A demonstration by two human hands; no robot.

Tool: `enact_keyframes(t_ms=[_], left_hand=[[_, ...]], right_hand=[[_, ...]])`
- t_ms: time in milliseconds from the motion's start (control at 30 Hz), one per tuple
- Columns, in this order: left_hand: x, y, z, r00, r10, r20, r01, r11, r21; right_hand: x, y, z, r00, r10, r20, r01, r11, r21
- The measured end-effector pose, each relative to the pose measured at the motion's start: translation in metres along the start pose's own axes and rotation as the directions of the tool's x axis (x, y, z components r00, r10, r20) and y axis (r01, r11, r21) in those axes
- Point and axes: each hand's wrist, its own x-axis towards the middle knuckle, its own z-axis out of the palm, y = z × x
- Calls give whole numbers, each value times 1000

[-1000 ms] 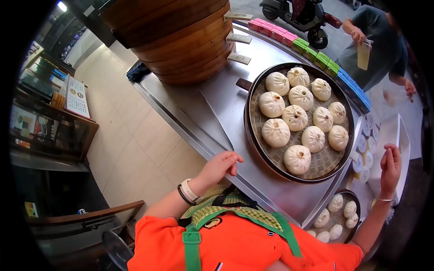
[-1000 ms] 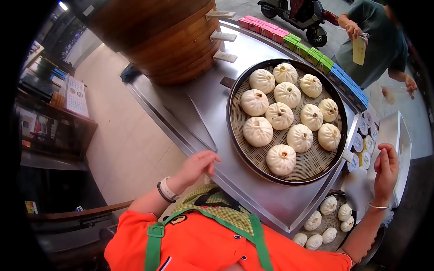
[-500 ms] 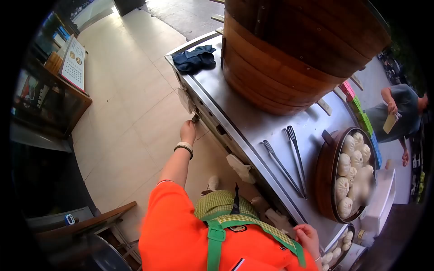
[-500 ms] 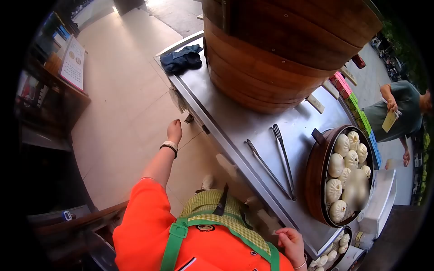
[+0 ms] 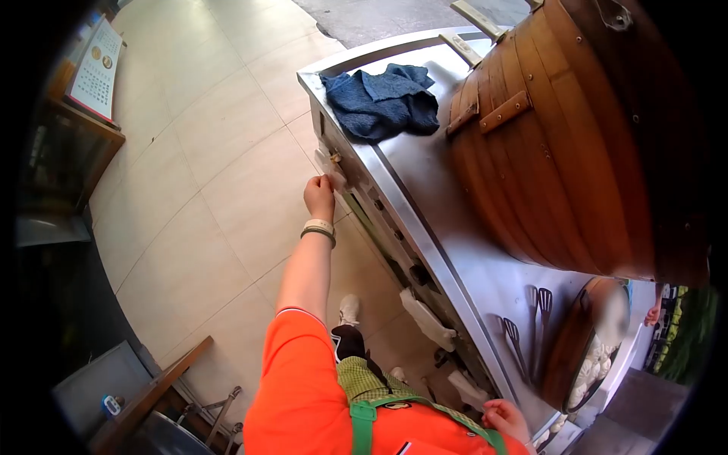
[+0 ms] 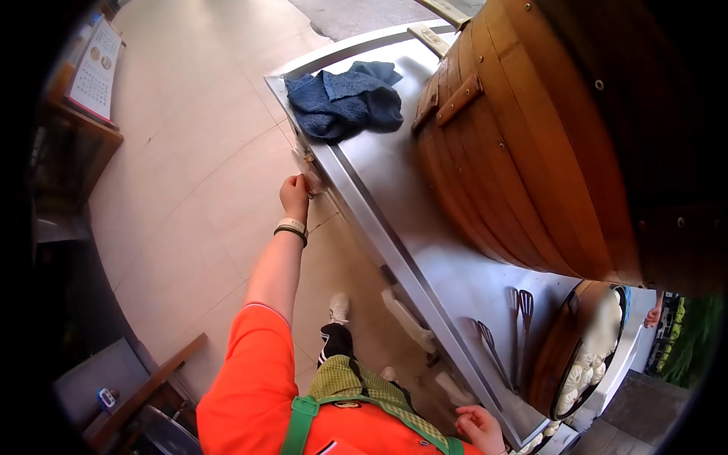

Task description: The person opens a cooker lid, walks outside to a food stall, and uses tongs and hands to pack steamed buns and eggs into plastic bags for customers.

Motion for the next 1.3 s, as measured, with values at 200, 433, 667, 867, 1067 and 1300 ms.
enact_keyframes(t_ms=[200,433,667,867,1067,1300], left_hand=[[17,-6,-28,985,154,-73,-136,967,214],[27,-10,2,943,-274,188,332,800,-500],[-13,45,-55,961,254,110,-270,771,576],[-9,42,-63,925,371,83,-371,833,411],[-18,52,-65,964,267,10,-250,887,389],[-21,27,-85,957,243,158,-285,692,663]], right_hand=[[-2,-31,14,982,-173,78,182,972,-148],[5,-14,22,981,-144,126,162,976,-144],[3,-10,22,983,-151,109,165,976,-141],[-7,1,22,976,-202,76,212,966,-147],[-11,14,22,974,-204,95,216,966,-142],[-15,19,18,974,-208,88,222,955,-198]])
